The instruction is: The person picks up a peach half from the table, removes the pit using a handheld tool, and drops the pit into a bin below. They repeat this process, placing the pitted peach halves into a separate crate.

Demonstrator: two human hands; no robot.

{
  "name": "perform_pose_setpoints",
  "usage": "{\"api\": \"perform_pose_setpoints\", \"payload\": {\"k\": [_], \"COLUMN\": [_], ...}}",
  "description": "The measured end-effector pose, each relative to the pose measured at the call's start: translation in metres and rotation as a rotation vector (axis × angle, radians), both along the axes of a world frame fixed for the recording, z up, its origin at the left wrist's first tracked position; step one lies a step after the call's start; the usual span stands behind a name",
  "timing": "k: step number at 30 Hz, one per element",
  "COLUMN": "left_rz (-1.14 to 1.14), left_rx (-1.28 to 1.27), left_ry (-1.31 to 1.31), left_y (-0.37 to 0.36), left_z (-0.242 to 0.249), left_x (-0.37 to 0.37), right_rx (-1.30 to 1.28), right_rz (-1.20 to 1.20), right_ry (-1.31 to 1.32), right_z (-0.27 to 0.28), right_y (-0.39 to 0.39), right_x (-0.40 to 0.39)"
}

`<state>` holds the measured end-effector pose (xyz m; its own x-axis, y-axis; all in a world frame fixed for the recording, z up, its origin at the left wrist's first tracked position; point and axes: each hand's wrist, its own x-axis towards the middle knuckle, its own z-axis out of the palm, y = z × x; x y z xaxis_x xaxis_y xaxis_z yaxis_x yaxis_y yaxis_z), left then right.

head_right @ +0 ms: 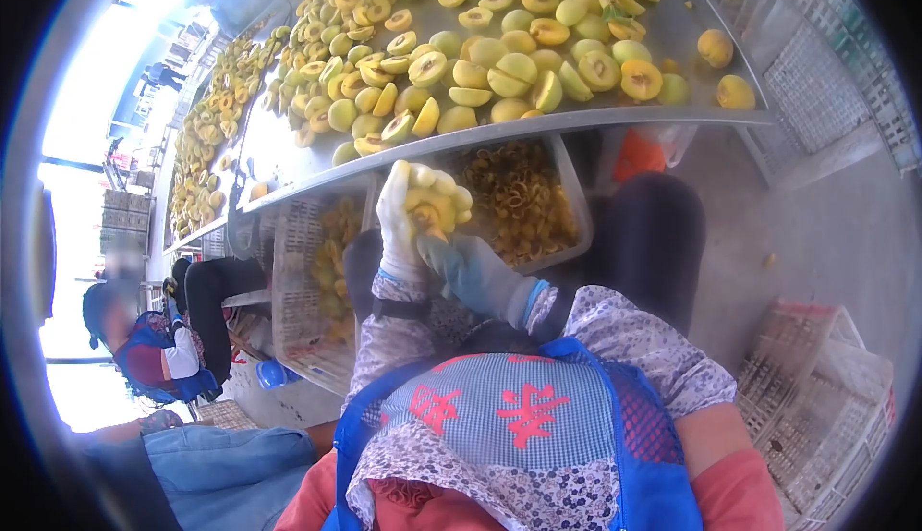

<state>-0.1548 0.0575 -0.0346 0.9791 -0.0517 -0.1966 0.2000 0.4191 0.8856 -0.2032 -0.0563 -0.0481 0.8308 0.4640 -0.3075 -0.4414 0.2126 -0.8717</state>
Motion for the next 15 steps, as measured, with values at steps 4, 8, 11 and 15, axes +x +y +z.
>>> {"api": "perform_pose_setpoints", "payload": {"k": [4,8,11,15], "left_rz": [-0.013,-0.043,-0.117,-0.096], "left_rx": [-0.05,-0.088,-0.119,-0.132], "left_ry": [0.032,0.088,0.114,0.157], "left_y": [0.004,0.005,0.005,-0.001], "left_z": [0.0,-0.002,-0.006,-0.006], "left_x": [0.003,0.005,0.005,0.004], "right_rx": [0.435,0.547,0.426,0.391], "right_rz": [0.331,0.448,0.422,0.397], "right_ry": [0.577,0.516,0.45,0.456], "right_z": [-0.001,-0.013,-0.004,-0.012], "right_y": [-0.013,-0.016,-0.019,-0.02], "right_x": [0.008,0.015,0.014,0.015]}}
